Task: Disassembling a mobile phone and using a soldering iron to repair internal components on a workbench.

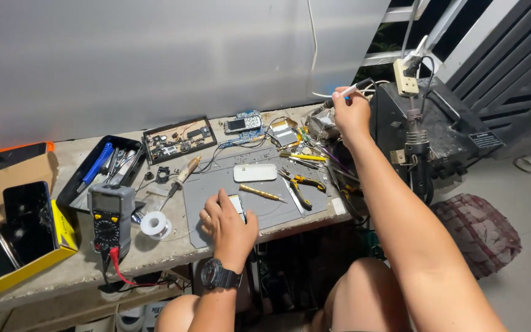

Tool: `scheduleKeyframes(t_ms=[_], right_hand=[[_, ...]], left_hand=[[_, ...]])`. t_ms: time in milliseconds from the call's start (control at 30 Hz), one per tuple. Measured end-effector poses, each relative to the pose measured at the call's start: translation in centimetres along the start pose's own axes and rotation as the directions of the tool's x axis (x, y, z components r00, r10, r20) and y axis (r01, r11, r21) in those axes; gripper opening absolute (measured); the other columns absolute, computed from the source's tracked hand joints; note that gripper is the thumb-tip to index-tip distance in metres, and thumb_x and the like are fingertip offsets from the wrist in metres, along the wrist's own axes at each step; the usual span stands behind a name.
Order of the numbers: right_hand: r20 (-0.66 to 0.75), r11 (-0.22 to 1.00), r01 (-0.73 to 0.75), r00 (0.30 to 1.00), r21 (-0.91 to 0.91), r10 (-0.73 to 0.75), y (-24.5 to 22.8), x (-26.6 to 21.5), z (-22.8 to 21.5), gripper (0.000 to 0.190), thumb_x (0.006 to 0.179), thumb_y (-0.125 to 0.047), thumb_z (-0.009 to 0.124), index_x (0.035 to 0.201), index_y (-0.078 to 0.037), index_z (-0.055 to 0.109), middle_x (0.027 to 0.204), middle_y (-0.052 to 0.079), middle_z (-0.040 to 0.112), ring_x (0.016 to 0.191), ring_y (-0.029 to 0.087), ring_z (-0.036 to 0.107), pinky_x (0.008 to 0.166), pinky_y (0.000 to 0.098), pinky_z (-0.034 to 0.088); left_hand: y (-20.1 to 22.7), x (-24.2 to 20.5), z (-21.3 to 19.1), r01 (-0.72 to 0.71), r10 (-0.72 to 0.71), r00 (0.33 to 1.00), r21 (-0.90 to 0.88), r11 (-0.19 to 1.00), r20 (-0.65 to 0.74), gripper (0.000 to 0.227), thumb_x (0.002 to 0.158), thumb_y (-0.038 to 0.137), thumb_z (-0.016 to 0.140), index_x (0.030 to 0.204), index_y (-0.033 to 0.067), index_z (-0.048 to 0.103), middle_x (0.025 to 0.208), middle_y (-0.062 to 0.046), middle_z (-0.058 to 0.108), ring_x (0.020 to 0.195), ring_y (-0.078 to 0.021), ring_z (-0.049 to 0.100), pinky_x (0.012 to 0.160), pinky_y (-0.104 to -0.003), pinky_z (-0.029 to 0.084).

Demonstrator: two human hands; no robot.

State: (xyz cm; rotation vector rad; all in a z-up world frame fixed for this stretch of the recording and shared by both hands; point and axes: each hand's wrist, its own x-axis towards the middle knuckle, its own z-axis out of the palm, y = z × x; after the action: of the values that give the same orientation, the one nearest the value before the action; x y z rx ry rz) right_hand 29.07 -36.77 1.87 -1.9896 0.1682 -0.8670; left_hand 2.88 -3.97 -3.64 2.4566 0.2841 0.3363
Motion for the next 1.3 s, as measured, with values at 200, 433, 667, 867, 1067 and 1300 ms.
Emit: scheduleKeyframes(t_ms=[200, 433, 667, 867, 1067, 1300], right_hand=[[-0.177, 0.946, 0.32, 0.934, 0.042, -0.309, -5.8, -4.3, -6.0, 0.017, 0.102, -0.013, 0.082, 0.118, -0.01, 0.083, 0.098, 0.015, 0.073, 0.082, 0.029, 0.078, 0.055, 0.0294, 0.068], [-0.235, 0.982, 0.176, 0.96, 0.072, -0.155, -6.4, -16.8, -11.9, 0.023, 0.1, 0.001, 0.083, 0.122, 0.002, 0.078, 0.097, 0.028, 0.078, 0.085, 0.03, 0.078, 0.073, 0.0383, 0.063], [-0.234, 0.993, -0.113, 0.967, -0.033, 0.103, -2.4, -16.3, -11.6, 0.02, 0.092, -0.015, 0.091, 0.111, -0.015, 0.084, 0.099, 0.009, 0.081, 0.086, 0.02, 0.08, 0.071, 0.0307, 0.064], [-0.187, 0.989, -0.146, 0.971, 0.032, 0.149, -2.4, -16.4, -11.1, 0.02, 0.09, -0.012, 0.089, 0.109, -0.012, 0.083, 0.101, 0.013, 0.082, 0.089, 0.023, 0.08, 0.072, 0.0326, 0.065], [-0.179, 0.934, -0.151, 0.96, 0.325, 0.217, -3.7, -16.9, -11.5, 0.024, 0.094, -0.002, 0.085, 0.115, 0.001, 0.075, 0.103, 0.02, 0.08, 0.082, 0.017, 0.079, 0.072, 0.0269, 0.069], [-0.038, 0.506, -0.318, 0.817, 0.802, 0.575, -2.7, -16.8, -11.7, 0.02, 0.096, -0.009, 0.087, 0.099, -0.005, 0.068, 0.085, 0.013, 0.077, 0.069, 0.021, 0.082, 0.065, 0.0283, 0.076]], left_hand=[[0.1, 0.0, -1.3, -0.016, 0.017, 1.0, -0.039, 0.999, 0.02, 0.085, 0.089, 0.034, 0.077, 0.161, 0.0, 0.046, 0.146, -0.022, 0.051, 0.128, -0.0449, 0.047, 0.102, -0.057, 0.041], [0.1, -0.1, -2.1, -0.061, 0.06, 0.998, -0.097, 0.993, -0.012, 0.08, 0.091, 0.033, 0.077, 0.159, -0.0019, 0.051, 0.14, -0.024, 0.055, 0.125, -0.0462, 0.05, 0.103, -0.058, 0.042], [-0.8, -0.1, -1.2, -0.104, 0.094, 0.988, -0.073, 0.992, -0.12, 0.078, 0.089, 0.035, 0.08, 0.154, 0.0003, 0.057, 0.135, -0.023, 0.056, 0.124, -0.046, 0.051, 0.103, -0.059, 0.043], [-0.8, 0.1, -0.8, -0.093, 0.082, 0.991, -0.097, 0.991, -0.11, 0.075, 0.09, 0.035, 0.08, 0.154, 0.0024, 0.058, 0.136, -0.021, 0.056, 0.123, -0.0438, 0.05, 0.105, -0.057, 0.042], [-0.7, 0.3, -1.0, -0.105, 0.092, 0.988, -0.103, 0.989, -0.123, 0.073, 0.09, 0.033, 0.08, 0.153, 0.0019, 0.059, 0.136, -0.021, 0.055, 0.124, -0.0441, 0.05, 0.105, -0.056, 0.041], [-0.6, 0.3, -1.2, -0.101, 0.088, 0.99, -0.115, 0.988, -0.115, 0.072, 0.091, 0.034, 0.08, 0.153, 0.0032, 0.059, 0.138, -0.021, 0.055, 0.124, -0.0434, 0.05, 0.104, -0.056, 0.042]])
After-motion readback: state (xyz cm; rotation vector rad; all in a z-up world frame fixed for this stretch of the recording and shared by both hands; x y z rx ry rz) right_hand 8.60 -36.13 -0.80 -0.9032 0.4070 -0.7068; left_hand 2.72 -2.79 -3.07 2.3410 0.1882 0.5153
